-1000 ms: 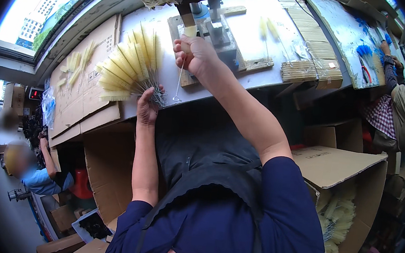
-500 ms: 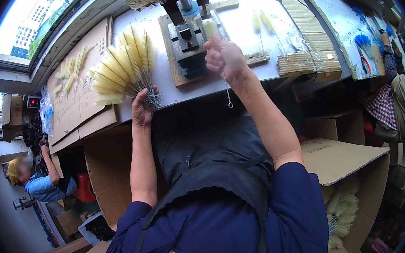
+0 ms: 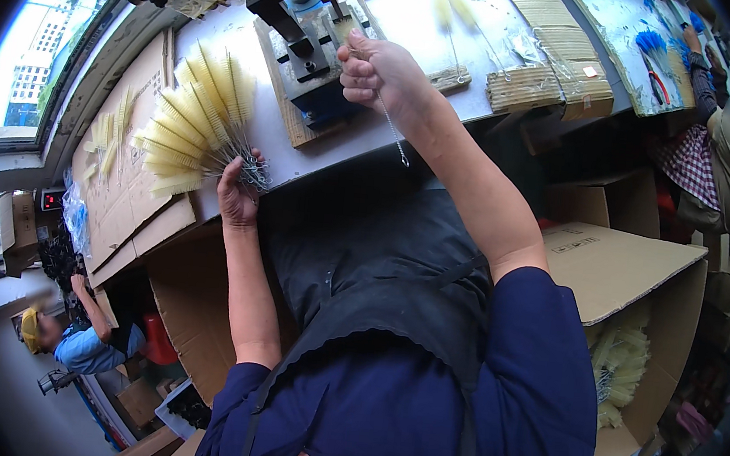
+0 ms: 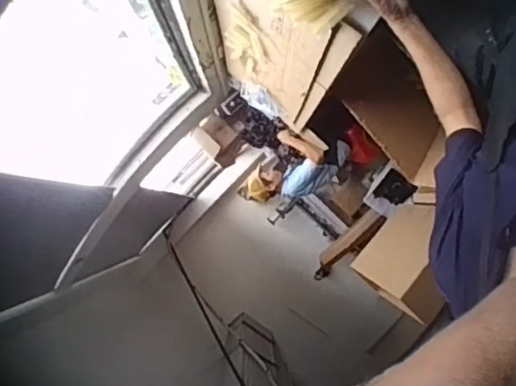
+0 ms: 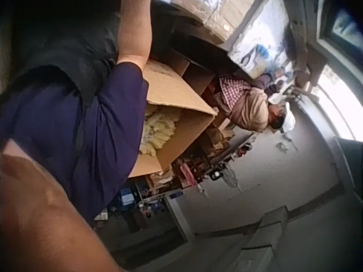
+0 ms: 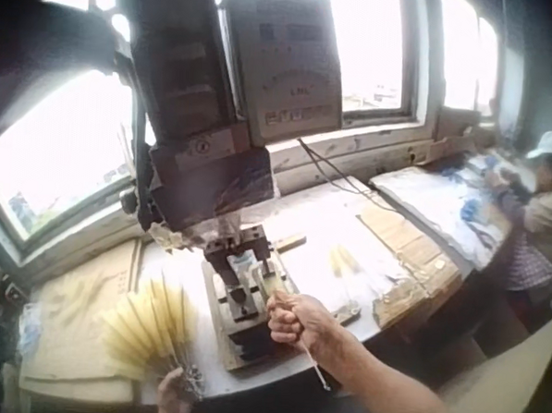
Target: Assembling industrial brush heads using a manual press machine.
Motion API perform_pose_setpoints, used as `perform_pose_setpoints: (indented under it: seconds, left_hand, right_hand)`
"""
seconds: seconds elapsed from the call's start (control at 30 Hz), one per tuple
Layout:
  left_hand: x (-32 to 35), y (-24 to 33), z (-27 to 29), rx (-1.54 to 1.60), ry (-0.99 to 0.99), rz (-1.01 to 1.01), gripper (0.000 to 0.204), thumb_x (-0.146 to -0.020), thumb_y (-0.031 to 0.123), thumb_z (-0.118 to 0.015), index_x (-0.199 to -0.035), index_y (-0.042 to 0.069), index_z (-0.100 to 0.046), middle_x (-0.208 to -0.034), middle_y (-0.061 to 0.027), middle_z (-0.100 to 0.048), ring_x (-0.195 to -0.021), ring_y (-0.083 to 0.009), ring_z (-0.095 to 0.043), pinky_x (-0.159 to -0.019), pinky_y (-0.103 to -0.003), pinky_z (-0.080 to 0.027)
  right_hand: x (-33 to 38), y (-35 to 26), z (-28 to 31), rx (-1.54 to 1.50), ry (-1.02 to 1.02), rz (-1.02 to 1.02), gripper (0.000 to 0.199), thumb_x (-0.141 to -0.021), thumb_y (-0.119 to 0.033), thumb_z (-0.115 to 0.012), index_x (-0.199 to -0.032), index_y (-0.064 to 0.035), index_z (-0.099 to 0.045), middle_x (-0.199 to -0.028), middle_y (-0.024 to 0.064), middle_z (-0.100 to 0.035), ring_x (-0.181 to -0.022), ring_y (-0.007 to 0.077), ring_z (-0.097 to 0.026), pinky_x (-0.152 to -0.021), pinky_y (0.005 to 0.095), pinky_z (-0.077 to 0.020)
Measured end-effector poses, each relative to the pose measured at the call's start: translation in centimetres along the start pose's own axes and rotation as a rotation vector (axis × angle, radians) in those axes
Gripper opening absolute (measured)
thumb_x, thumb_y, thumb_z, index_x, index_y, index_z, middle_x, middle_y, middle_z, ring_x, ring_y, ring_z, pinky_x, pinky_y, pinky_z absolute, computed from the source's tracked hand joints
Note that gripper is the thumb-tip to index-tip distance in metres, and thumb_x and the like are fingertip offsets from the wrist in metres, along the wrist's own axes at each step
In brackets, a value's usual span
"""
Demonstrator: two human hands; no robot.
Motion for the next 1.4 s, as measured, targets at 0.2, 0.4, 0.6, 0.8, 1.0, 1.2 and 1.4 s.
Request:
perform_pose_setpoints:
  seconds: [0.2, 0.4, 0.6, 0.8, 1.0, 1.2, 1.4]
  left_hand:
    - [-0.4, 0.0, 0.6, -0.014, -0.015, -0.037, 0.036, -0.088, 0.014, -0.067, -0.117, -0.006, -0.06, -0.105, -0.0166, -0.07, -0.097, -0.0264, -0.067, -0.087, -0.038, -0.056]
    - [0.0, -0.1, 0.0, 0.018, -0.014, -0.028, 0.036, -0.088, 0.015, -0.068, -0.116, -0.006, -0.062, -0.105, -0.016, -0.07, -0.094, -0.0262, -0.068, -0.086, -0.038, -0.056]
    - [-0.3, -0.5, 0.8, 0.036, 0.027, -0.019, 0.027, -0.086, 0.012, -0.068, -0.108, -0.003, -0.066, -0.098, -0.0128, -0.071, -0.09, -0.0248, -0.069, -0.08, -0.037, -0.058]
    - [-0.1, -0.2, 1.4, 0.147, -0.076, -0.019, 0.021, -0.086, 0.013, -0.066, -0.101, -0.003, -0.068, -0.091, -0.0129, -0.071, -0.084, -0.0246, -0.068, -0.081, -0.036, -0.056]
    - [-0.2, 0.1, 0.3, 0.161, -0.164, -0.047, 0.024, -0.083, 0.012, -0.068, -0.101, -0.005, -0.068, -0.096, -0.015, -0.071, -0.09, -0.0265, -0.069, -0.087, -0.038, -0.054]
    - [0.6, 0.2, -0.8, 0.084, -0.161, -0.066, 0.03, -0.081, 0.009, -0.068, -0.107, -0.004, -0.065, -0.094, -0.0136, -0.07, -0.088, -0.0252, -0.068, -0.084, -0.036, -0.054]
    - [0.4, 0.0, -0.9, 0.045, -0.162, -0.083, 0.034, -0.083, 0.012, -0.071, -0.113, -0.002, -0.063, -0.099, -0.012, -0.069, -0.09, -0.0236, -0.067, -0.084, -0.036, -0.055]
  right_hand:
    - [0.6, 0.2, -0.4, 0.008, -0.009, -0.025, 0.035, -0.107, -0.032, -0.043, -0.086, -0.0054, -0.052, -0.048, -0.0086, -0.032, -0.038, 0.0026, -0.027, -0.036, 0.0192, -0.0259]
    - [1.5, -1.5, 3.0, 0.264, 0.153, 0.055, 0.037, -0.107, -0.033, -0.042, -0.09, -0.003, -0.054, -0.049, -0.008, -0.033, -0.038, 0.0028, -0.028, -0.035, 0.0203, -0.0258]
    - [-1.2, -7.8, 9.3, 0.926, 0.393, 0.182, 0.048, -0.101, -0.048, -0.051, -0.101, -0.001, -0.063, -0.058, -0.0005, -0.052, -0.04, 0.0045, -0.041, -0.035, 0.0201, -0.0322]
    - [0.2, -11.4, 6.6, 1.654, 0.815, 0.831, 0.045, -0.098, -0.039, -0.058, -0.122, -0.0012, -0.061, -0.101, 0.0158, -0.071, -0.087, 0.0247, -0.07, -0.077, 0.0386, -0.0552]
    - [2.3, 0.7, -3.9, 1.046, 0.077, 0.666, 0.02, -0.101, -0.017, -0.056, -0.104, 0.0007, -0.067, -0.08, 0.0062, -0.069, -0.065, 0.009, -0.064, -0.056, 0.0214, -0.0516]
    - [-6.7, 10.2, -9.5, 1.102, 0.03, 0.421, 0.042, -0.095, -0.03, -0.065, -0.106, 0.0095, -0.062, -0.091, 0.0156, -0.071, -0.075, 0.0166, -0.07, -0.062, 0.0285, -0.0573]
    - [-9.5, 10.2, -10.8, 1.348, 0.188, 0.554, 0.037, -0.092, -0.03, -0.065, -0.098, 0.0072, -0.065, -0.085, 0.0207, -0.07, -0.078, 0.03, -0.068, -0.072, 0.0382, -0.0542]
Point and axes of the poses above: each hand's wrist, its own x-axis away from the middle knuckle, its own z-axis out of the back of the hand, y = z × x, the point moved 7 cm from there along -x, towards the middle knuckle
